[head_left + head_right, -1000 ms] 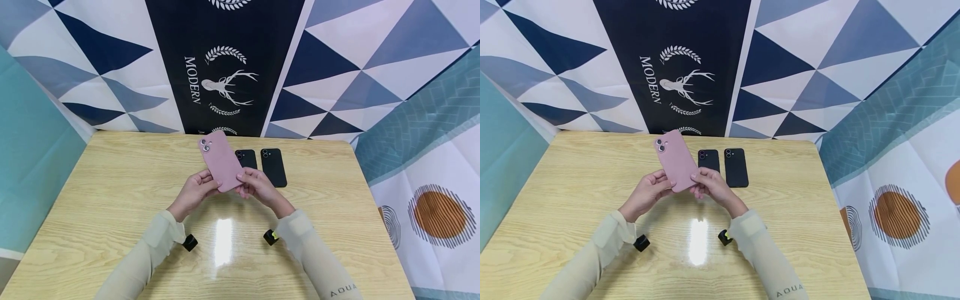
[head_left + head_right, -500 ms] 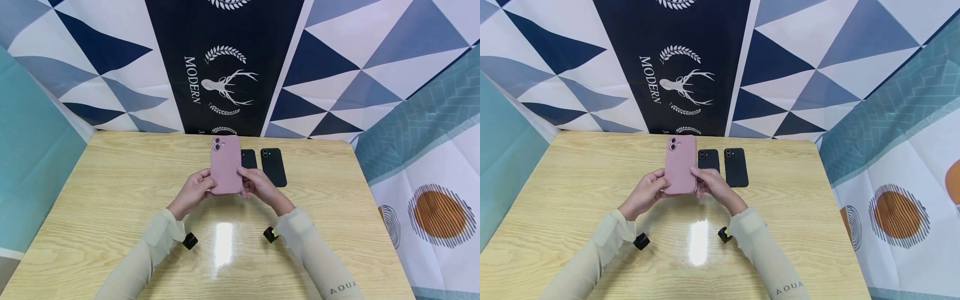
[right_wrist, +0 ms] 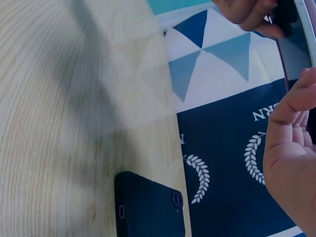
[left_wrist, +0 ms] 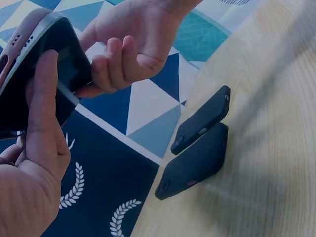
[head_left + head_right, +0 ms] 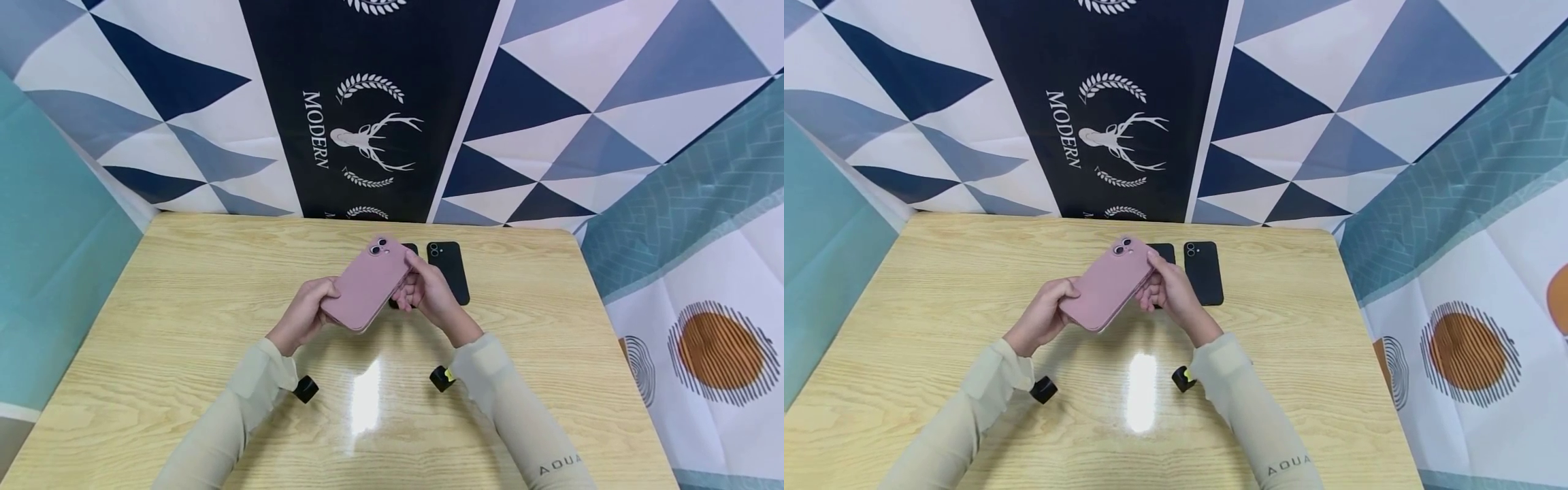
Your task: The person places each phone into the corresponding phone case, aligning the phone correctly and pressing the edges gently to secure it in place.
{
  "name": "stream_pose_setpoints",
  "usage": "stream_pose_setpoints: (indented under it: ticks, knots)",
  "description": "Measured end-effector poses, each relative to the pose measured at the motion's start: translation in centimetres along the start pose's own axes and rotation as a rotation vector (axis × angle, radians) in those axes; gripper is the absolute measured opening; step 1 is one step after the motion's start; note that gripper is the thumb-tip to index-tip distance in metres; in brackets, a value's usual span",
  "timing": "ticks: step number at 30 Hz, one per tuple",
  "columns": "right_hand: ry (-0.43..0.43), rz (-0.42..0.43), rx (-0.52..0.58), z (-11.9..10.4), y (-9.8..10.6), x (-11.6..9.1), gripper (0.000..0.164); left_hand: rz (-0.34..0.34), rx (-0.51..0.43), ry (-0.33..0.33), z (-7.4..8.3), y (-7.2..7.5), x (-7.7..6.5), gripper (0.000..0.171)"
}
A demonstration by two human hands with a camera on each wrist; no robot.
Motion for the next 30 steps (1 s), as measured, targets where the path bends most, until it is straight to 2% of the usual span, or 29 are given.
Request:
stream_pose_setpoints:
  ticks: [5, 10, 14, 18, 23, 27, 30]
  knots:
    - [-0.012, 0.054, 0.069, -0.2, 0.3, -0.1, 0.05, 0.031, -0.013, 0.021, 0.2, 0.4, 0.1, 0.049]
    - [0.024, 0.027, 0.099, -0.5, 0.0, -0.2, 0.049, 0.085, -0.039, 0.053, 0.4, 0.7, 0.4, 0.048]
    - [0.076, 0.002, 0.122, -0.9, -0.3, -0.4, 0.048, 0.105, -0.093, 0.035, 0.5, 0.9, 0.4, 0.049]
    - [0.114, 0.017, 0.152, -1.0, -0.2, -0.6, 0.047, 0.058, -0.104, 0.037, 0.3, 0.8, 0.4, 0.043]
    - [0.107, 0.049, 0.175, -0.7, 0.2, -1.0, 0.044, -0.036, -0.031, 0.081, -0.4, 0.1, 0.6, 0.028]
    - [0.104, 0.033, 0.169, -0.5, 0.4, -1.3, 0.041, -0.028, -0.005, 0.041, -0.2, -0.1, 0.7, 0.02]
    - [0.099, 0.004, 0.118, -0.6, 0.4, -1.7, 0.04, -0.026, 0.01, 0.006, 0.2, -0.1, 0.6, 0.019]
Point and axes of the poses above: each hand's wrist, its own x-axis towards the middle knuckle, its own y-axis out of the back of the hand, z = x × y, the point moved 5 cm from there along x, towards the middle knuckle, and after that the axes turned 13 degrees about x, right-handed, at the moved point
